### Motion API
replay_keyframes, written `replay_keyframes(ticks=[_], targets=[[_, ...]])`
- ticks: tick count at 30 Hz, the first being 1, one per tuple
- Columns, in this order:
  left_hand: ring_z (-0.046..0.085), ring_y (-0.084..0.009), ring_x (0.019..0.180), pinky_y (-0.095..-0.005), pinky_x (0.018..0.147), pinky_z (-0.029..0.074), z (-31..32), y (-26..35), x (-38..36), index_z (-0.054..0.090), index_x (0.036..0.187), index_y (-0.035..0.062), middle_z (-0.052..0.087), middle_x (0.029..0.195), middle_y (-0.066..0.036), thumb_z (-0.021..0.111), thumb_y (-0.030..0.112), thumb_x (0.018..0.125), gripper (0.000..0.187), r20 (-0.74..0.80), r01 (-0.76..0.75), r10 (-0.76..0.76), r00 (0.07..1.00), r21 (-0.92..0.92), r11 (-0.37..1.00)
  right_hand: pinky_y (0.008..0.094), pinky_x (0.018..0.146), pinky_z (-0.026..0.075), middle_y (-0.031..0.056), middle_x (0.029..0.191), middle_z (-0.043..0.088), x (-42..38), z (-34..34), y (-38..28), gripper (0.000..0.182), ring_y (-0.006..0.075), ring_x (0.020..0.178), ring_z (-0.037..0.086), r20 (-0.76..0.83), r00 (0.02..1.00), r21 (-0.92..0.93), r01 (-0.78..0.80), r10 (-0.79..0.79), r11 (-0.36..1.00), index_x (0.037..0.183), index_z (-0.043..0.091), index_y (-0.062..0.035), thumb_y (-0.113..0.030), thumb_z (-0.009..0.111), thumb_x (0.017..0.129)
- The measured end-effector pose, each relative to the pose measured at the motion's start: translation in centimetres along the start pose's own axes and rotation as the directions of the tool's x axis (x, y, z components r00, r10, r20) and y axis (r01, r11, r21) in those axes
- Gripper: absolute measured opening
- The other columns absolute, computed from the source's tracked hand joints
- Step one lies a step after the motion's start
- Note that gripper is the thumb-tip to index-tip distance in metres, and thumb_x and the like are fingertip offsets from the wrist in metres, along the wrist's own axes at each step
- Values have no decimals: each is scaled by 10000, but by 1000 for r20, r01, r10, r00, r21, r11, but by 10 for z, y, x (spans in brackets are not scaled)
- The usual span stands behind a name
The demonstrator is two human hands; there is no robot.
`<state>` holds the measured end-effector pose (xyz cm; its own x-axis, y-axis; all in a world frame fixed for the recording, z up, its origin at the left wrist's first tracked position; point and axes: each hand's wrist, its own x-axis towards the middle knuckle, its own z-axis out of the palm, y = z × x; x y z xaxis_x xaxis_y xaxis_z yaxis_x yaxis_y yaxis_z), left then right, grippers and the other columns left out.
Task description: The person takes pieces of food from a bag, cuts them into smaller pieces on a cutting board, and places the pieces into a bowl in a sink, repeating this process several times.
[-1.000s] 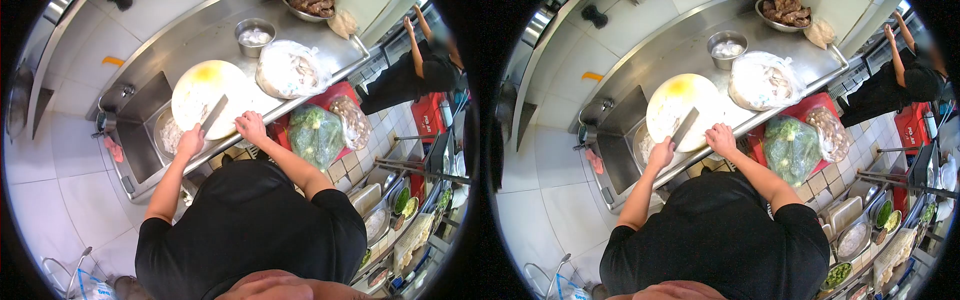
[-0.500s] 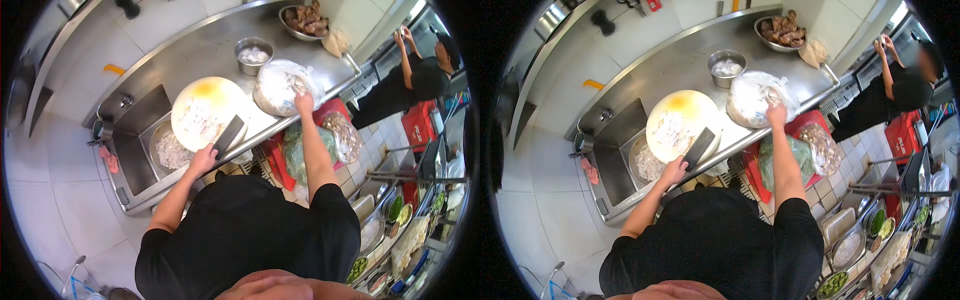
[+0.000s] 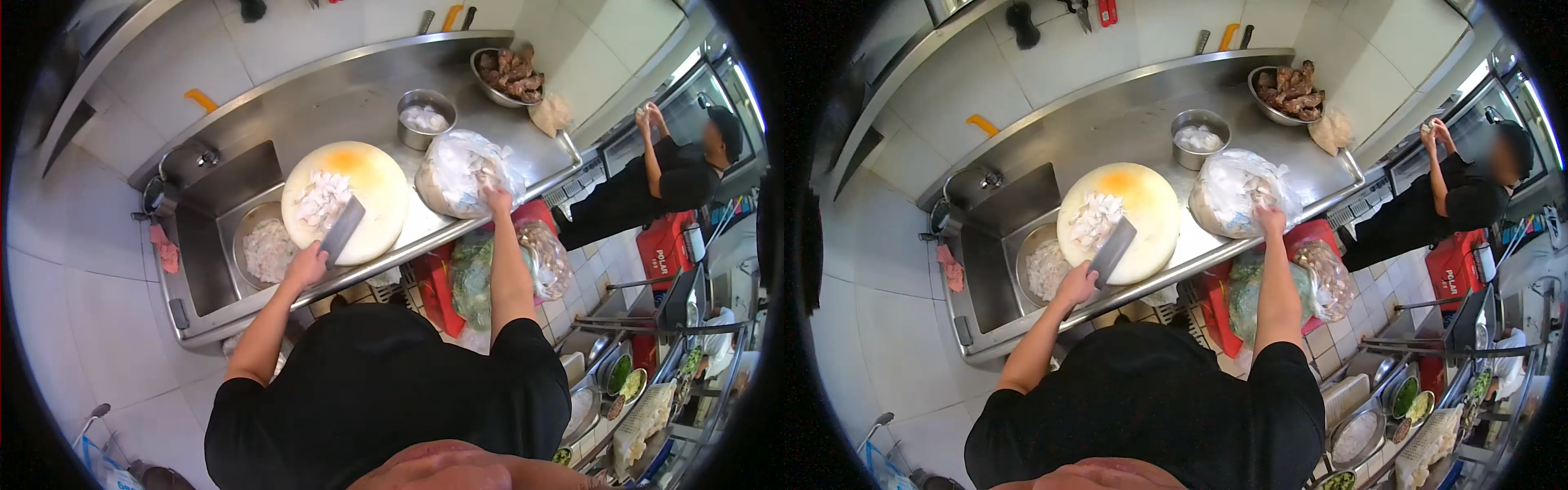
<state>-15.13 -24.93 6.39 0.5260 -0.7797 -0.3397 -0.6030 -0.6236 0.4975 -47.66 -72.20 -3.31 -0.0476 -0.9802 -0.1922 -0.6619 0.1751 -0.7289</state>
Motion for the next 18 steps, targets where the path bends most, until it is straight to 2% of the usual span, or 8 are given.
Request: replay_keyframes(ticks=[1,2,3,4,6,7,14,18], targets=[[655,-408,789,-499,719,519,-1,-7,2,585,1219,29,681,908,-257,545,267,997,328,10,0,1,1000,-85,996,394,889,553,189,1144,725,-2,-5,-4,555,299,989,710,63,998,197,-12,0,980,1245,679,-3,-250,866,785],[653,-336,559,-454,552,525,0,-11,7,586,1183,14,674,761,-213,550,247,1000,298,19,0,4,1000,-167,986,394,889,553,189,1144,725,-4,-10,-7,555,299,989,710,54,999,187,-10,0,982,1245,679,-3,-250,866,785],[589,-232,462,-395,451,474,-12,2,0,596,1168,15,651,717,-160,563,236,994,283,77,92,-75,994,-248,964,378,881,549,171,1152,716,-24,-21,-31,574,263,999,697,118,993,382,-53,8,923,1292,645,2,-191,861,797],[589,-232,462,-395,451,474,-10,0,2,596,1168,15,651,717,-160,563,236,994,283,78,86,-68,995,-255,963,362,873,544,153,1161,706,-43,-30,-55,601,227,1010,684,182,983,560,-103,-1,822,1339,610,6,-132,857,809],[705,-352,780,-454,704,544,-8,-8,7,620,1185,22,713,931,-230,585,254,974,316,77,80,-67,995,-179,981,355,847,556,135,1137,708,-58,-39,-85,520,220,984,690,258,961,623,-84,-102,778,1304,612,6,-113,823,843],[705,-352,780,-454,704,544,-9,-8,7,620,1185,22,713,931,-230,585,254,974,316,76,76,-63,995,-182,980,349,821,567,117,1114,709,-64,-40,-99,440,212,959,696,330,921,683,-81,-207,726,1269,615,5,-94,788,878],[679,-305,622,-448,566,522,-28,15,3,609,1183,30,701,845,-209,563,242,977,299,115,122,-93,989,-276,953,323,735,575,91,1047,725,-158,-1,-201,290,182,871,705,405,851,589,37,-335,807,1197,639,-21,-108,725,934],[666,-299,540,-439,528,531,-24,3,10,564,1167,9,687,798,-211,523,238,994,290,83,74,-55,995,-240,968,301,661,552,68,950,721,-221,42,-214,264,148,794,684,544,765,646,-120,-344,754,1165,644,-26,-114,731,931]])
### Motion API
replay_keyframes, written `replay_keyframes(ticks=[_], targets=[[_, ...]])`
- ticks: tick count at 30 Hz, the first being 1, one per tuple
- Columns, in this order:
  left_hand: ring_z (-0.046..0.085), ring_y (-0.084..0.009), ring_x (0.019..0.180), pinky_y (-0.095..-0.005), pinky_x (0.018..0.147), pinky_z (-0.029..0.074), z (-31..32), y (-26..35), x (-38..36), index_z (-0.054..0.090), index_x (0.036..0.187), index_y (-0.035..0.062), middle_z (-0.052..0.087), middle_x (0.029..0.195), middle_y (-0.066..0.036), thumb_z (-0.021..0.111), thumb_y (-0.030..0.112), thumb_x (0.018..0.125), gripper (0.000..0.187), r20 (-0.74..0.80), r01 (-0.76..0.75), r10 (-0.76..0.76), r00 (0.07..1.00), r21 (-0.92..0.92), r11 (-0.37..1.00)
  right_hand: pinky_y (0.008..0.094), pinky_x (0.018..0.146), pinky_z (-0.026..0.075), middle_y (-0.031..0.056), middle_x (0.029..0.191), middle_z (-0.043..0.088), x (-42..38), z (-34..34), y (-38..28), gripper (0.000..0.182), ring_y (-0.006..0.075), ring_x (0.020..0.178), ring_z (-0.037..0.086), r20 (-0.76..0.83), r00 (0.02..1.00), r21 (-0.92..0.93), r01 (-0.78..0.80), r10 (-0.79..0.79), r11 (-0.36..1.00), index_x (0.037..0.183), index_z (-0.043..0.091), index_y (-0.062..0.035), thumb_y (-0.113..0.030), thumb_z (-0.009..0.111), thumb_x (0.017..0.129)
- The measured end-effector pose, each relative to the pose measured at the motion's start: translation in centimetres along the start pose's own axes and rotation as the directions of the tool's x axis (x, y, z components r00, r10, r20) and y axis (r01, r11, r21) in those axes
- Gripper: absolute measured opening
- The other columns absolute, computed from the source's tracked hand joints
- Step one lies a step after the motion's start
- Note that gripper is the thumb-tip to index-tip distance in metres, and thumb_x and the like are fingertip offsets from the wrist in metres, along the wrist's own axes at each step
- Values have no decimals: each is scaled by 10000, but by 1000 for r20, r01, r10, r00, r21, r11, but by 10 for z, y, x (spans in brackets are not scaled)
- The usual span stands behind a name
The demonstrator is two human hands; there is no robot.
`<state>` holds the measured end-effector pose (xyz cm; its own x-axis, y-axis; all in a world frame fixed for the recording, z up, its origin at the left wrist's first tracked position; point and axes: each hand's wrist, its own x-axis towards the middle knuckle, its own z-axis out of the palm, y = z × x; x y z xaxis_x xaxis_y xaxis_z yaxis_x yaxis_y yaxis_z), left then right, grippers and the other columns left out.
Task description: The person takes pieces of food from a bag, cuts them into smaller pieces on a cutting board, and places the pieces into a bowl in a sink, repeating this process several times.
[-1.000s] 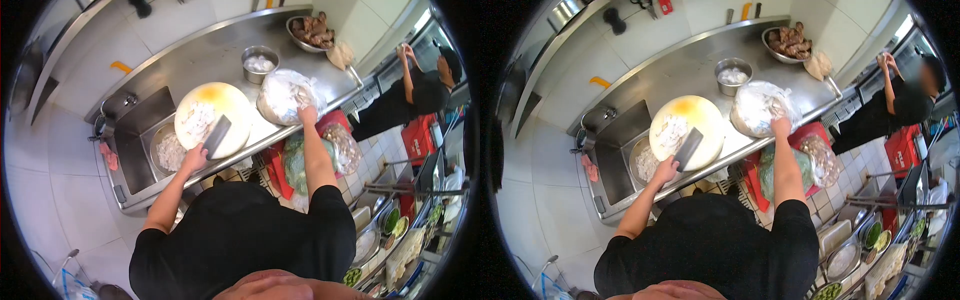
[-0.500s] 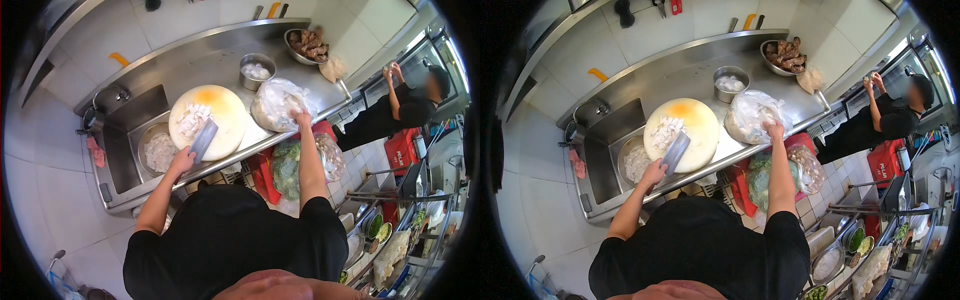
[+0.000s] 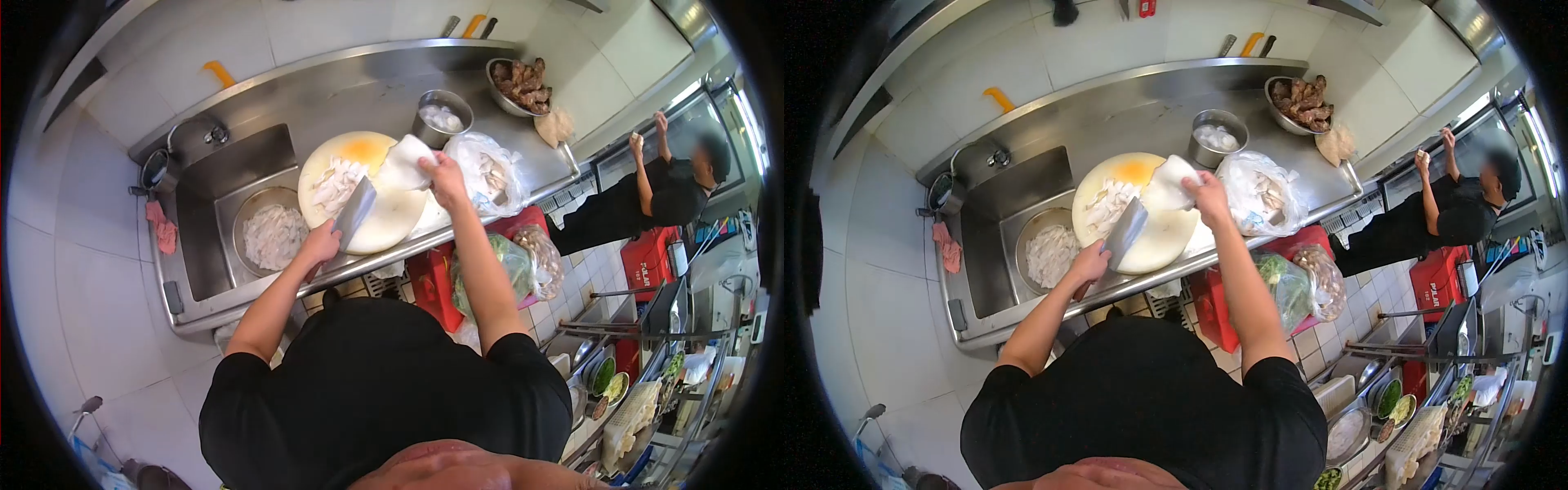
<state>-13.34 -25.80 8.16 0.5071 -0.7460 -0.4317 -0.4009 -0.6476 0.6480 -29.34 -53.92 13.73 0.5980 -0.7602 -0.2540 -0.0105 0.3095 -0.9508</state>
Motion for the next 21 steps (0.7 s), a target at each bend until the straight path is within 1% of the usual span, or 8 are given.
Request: replay_keyframes(ticks=[4,5,6,8,12,15,18,21], targets=[[666,-306,542,-444,535,532,-7,-12,3,552,1161,8,686,791,-207,518,229,998,277,0,-3,3,1000,15,1000,297,649,562,97,1021,728,-29,24,69,362,169,812,704,-49,992,-152,-118,112,981,1239,623,-21,-145,748,922],[680,-368,733,-489,680,532,-10,-16,3,552,1188,8,690,901,-246,517,237,995,301,-4,-24,24,1000,52,998,338,673,559,145,1037,735,-23,12,109,467,229,833,712,-45,991,-223,-135,128,966,1266,614,11,-203,786,888],[695,-430,924,-533,825,531,-11,-18,3,553,1215,9,693,1011,-286,515,244,992,327,-5,-49,49,999,91,995,414,807,546,189,1072,701,-36,11,123,438,321,966,679,-126,982,-739,1,-139,674,1187,637,23,-195,795,841],[646,-474,1053,-559,920,489,-22,0,-9,544,1233,19,676,1090,-305,501,240,986,334,45,-13,10,999,66,998,461,943,490,197,1109,645,-64,12,136,367,374,1085,594,-28,796,-900,243,-605,362,1091,658,-15,-178,782,787],[663,-466,1030,-551,907,509,-27,34,-19,508,1266,17,682,1081,-305,508,212,980,346,3,-106,109,994,266,958,467,984,460,164,1131,598,-72,17,117,312,365,1119,544,226,839,-865,406,-494,294,1036,658,-74,-177,763,761],[667,-459,1035,-540,900,522,-7,58,2,489,1268,-13,685,1076,-304,524,185,960,368,45,-158,152,987,339,927,453,951,479,123,1127,599,-61,36,103,343,338,1113,557,533,774,-792,598,-342,120,1055,667,-126,-287,757,767],[669,-463,1032,-535,887,532,10,75,10,481,1261,-42,687,1058,-308,535,147,922,392,84,-175,154,984,385,906,446,949,487,112,1134,597,-55,45,108,407,326,1118,560,481,863,-869,493,-154,48,1063,666,-129,-367,768,748],[669,-479,1011,-548,874,527,9,60,-10,476,1257,-48,682,1033,-327,533,124,896,404,132,-156,112,985,398,904,441,971,485,103,1145,595,-52,42,110,465,313,1133,556,453,880,-880,467,-141,90,1099,675,-134,-404,776,734]])
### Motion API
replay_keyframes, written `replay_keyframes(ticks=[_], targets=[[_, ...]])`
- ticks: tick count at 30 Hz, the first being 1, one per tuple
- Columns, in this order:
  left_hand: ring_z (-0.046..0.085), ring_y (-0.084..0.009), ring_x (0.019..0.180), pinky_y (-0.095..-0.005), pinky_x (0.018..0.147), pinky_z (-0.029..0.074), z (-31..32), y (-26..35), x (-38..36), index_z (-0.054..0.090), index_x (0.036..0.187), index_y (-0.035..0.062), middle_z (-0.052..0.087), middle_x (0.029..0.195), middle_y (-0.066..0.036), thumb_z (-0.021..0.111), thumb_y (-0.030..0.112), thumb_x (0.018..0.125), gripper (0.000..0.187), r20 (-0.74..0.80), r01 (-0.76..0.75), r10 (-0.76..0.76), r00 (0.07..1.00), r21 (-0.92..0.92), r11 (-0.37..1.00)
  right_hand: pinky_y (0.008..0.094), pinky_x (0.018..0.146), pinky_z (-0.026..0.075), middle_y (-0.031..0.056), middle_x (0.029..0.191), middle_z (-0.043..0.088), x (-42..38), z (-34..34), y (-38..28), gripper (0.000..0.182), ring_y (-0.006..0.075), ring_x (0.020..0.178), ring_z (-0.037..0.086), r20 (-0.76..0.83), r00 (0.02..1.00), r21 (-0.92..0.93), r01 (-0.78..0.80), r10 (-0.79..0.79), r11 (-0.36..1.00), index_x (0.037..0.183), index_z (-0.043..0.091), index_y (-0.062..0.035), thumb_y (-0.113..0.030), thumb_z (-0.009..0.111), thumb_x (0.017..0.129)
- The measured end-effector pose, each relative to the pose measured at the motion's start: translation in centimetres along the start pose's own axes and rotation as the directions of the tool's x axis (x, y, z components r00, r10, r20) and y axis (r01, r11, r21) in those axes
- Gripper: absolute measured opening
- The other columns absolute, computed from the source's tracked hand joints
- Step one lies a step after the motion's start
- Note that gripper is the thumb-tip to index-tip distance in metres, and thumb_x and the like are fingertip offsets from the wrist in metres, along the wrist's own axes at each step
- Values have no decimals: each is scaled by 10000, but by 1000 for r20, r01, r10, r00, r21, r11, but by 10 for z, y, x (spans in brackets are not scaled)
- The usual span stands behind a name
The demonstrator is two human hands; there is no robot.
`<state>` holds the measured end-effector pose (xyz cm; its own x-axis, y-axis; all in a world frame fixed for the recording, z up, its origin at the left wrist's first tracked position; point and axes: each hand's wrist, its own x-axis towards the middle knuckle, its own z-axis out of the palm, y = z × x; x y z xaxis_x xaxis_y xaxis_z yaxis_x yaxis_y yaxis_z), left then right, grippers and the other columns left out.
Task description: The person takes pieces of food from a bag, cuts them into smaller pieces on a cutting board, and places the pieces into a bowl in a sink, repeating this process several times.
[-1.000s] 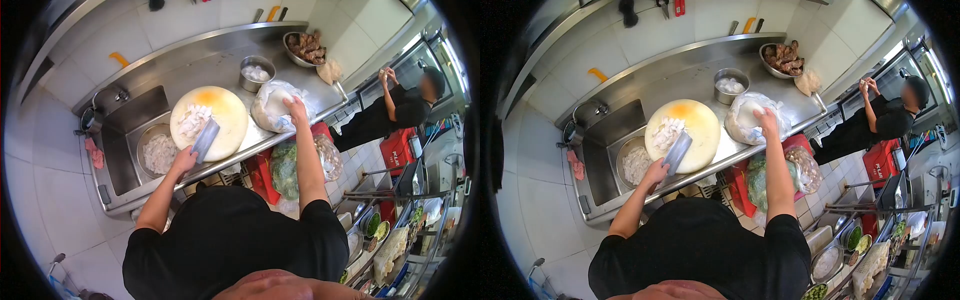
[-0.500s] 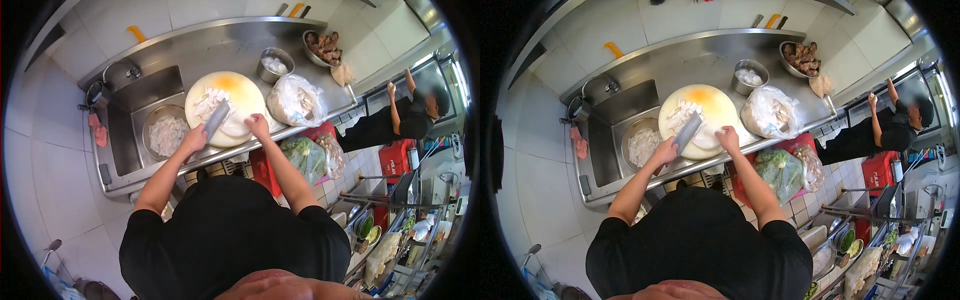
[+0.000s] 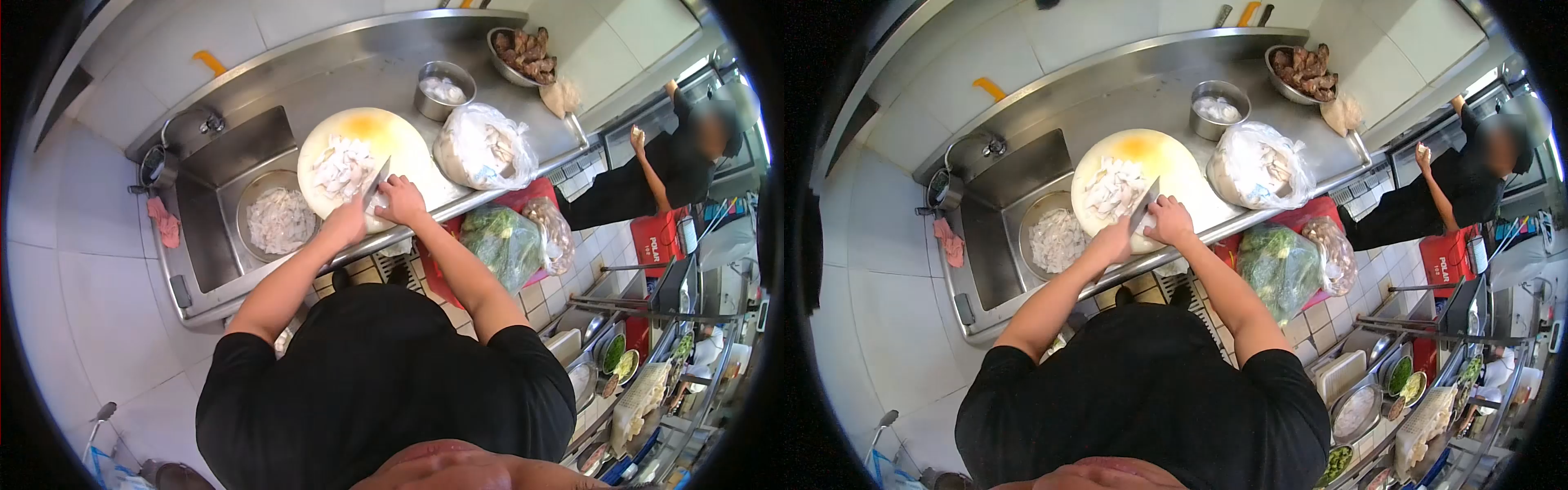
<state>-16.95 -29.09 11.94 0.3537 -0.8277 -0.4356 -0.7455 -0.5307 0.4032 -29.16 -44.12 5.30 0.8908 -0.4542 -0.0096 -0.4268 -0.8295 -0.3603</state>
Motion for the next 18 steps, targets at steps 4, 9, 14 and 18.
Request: replay_keyframes(ticks=[4,9,14,18], targets=[[665,-499,971,-583,849,505,7,-44,-102,480,1228,-49,669,1014,-353,554,125,887,390,141,98,-94,985,-15,995,437,991,477,105,1147,599,-10,3,4,457,304,1143,554,-54,999,37,-2,4,999,1120,687,-124,-383,766,752],[664,-482,983,-568,848,512,-29,-37,-92,504,1213,-8,681,1001,-314,566,115,863,377,108,45,-49,993,37,998,444,989,476,127,1170,597,-19,7,19,386,332,1129,557,-207,970,127,153,-124,980,1079,696,-106,-334,741,770],[686,-439,969,-544,810,537,-17,20,5,506,1235,29,693,976,-289,540,89,870,371,-37,-43,45,998,62,997,437,967,487,151,1165,584,-19,10,9,381,337,1124,551,-170,984,65,68,-56,996,1058,701,-80,-321,727,764],[697,-454,892,-548,739,546,8,1,-2,502,1213,40,706,916,-257,543,73,874,342,-73,-100,108,991,111,989,446,972,486,150,1173,587,-20,6,13,380,335,1134,550,-123,992,86,32,-21,996,1056,702,-90,-340,723,771]])
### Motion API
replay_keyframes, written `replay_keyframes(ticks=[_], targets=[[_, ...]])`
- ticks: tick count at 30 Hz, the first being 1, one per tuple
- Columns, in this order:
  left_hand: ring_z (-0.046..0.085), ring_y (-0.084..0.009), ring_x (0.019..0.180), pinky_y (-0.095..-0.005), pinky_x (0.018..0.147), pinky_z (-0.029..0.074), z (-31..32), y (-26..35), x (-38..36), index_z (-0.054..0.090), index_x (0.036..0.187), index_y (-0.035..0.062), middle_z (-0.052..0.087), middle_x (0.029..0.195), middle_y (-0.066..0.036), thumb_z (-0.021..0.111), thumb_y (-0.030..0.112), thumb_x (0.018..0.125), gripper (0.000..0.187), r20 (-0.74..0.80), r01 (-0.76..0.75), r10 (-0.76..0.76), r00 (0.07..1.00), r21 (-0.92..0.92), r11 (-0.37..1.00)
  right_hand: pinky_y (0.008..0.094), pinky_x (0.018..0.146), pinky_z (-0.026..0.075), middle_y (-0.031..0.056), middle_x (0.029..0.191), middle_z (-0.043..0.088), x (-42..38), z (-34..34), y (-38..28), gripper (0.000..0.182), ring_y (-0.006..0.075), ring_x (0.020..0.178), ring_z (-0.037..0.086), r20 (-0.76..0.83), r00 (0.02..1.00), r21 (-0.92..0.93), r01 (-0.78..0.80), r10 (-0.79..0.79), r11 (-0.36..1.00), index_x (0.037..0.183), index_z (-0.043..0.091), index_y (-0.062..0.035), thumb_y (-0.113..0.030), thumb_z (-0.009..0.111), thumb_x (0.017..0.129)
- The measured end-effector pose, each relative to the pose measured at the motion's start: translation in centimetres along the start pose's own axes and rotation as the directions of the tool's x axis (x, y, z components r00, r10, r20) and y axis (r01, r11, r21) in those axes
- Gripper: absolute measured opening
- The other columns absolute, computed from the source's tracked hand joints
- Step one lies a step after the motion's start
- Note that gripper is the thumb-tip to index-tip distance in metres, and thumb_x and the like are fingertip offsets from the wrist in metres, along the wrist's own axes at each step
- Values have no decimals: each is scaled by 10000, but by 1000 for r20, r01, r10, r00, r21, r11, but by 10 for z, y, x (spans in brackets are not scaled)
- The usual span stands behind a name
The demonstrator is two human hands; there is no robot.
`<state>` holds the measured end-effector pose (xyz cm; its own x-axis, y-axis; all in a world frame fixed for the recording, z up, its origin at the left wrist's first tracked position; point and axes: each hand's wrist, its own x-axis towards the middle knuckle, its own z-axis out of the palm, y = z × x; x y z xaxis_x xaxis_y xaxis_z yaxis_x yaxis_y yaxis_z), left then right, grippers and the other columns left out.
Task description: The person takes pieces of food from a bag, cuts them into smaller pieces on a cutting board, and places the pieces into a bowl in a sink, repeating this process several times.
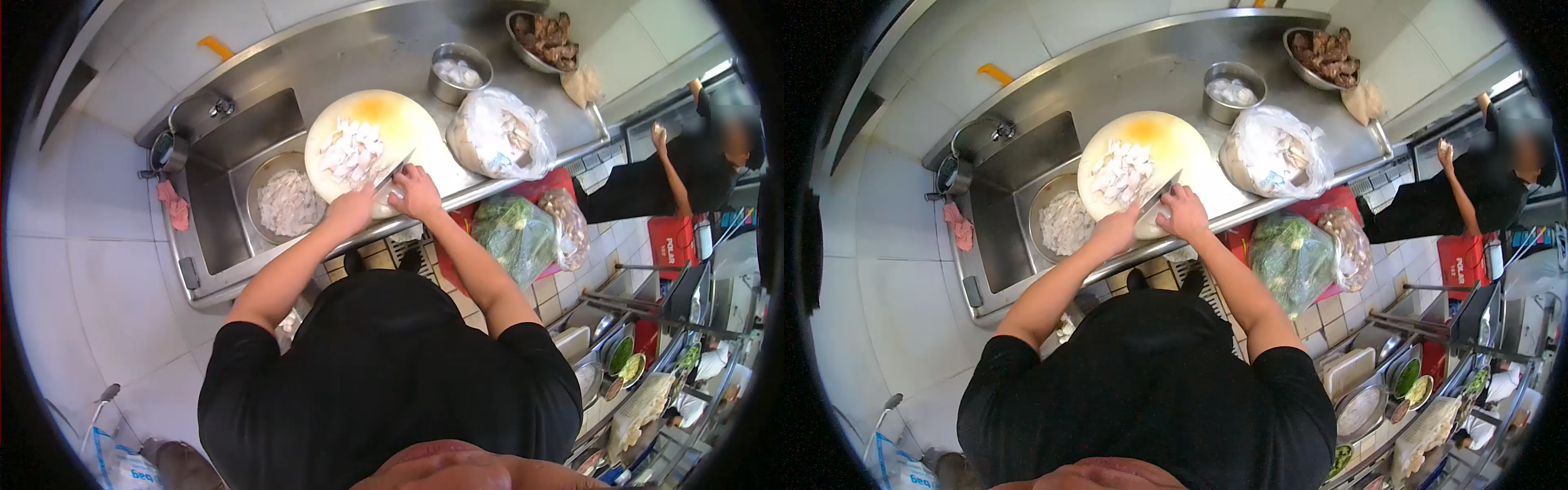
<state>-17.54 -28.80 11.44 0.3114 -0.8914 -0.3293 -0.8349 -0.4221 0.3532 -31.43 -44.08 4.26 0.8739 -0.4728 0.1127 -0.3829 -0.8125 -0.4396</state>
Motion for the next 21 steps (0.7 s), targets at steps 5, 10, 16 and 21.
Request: replay_keyframes(ticks=[5,10,16,21], targets=[[678,-470,921,-569,802,521,-29,-40,-107,495,1216,45,688,950,-287,557,71,890,333,218,155,-153,964,9,988,444,1002,472,141,1164,593,-12,4,13,345,335,1154,547,-91,996,87,1,7,996,1026,712,-97,-349,727,790],[671,-470,954,-572,845,513,-32,-9,-55,506,1231,62,689,997,-285,511,121,926,310,130,159,-154,979,-24,987,439,984,479,139,1133,594,-8,-15,9,362,340,1118,554,-197,974,69,128,-113,989,1050,718,-103,-320,747,761],[677,-467,999,-550,849,533,-14,28,1,472,1238,-22,679,1039,-317,497,67,887,363,124,132,-121,985,-79,988,444,949,494,141,1076,586,-3,-5,6,385,343,1064,553,-18,1000,-22,-5,5,1000,1044,708,-95,-355,739,761],[664,-497,967,-569,839,515,-15,-15,-112,477,1235,-9,676,996,-332,500,138,968,306,301,239,-216,929,-39,970,427,955,491,136,1138,583,-9,-4,5,397,317,1125,544,-18,994,-29,-110,109,994,1069,706,-103,-390,717,795]])
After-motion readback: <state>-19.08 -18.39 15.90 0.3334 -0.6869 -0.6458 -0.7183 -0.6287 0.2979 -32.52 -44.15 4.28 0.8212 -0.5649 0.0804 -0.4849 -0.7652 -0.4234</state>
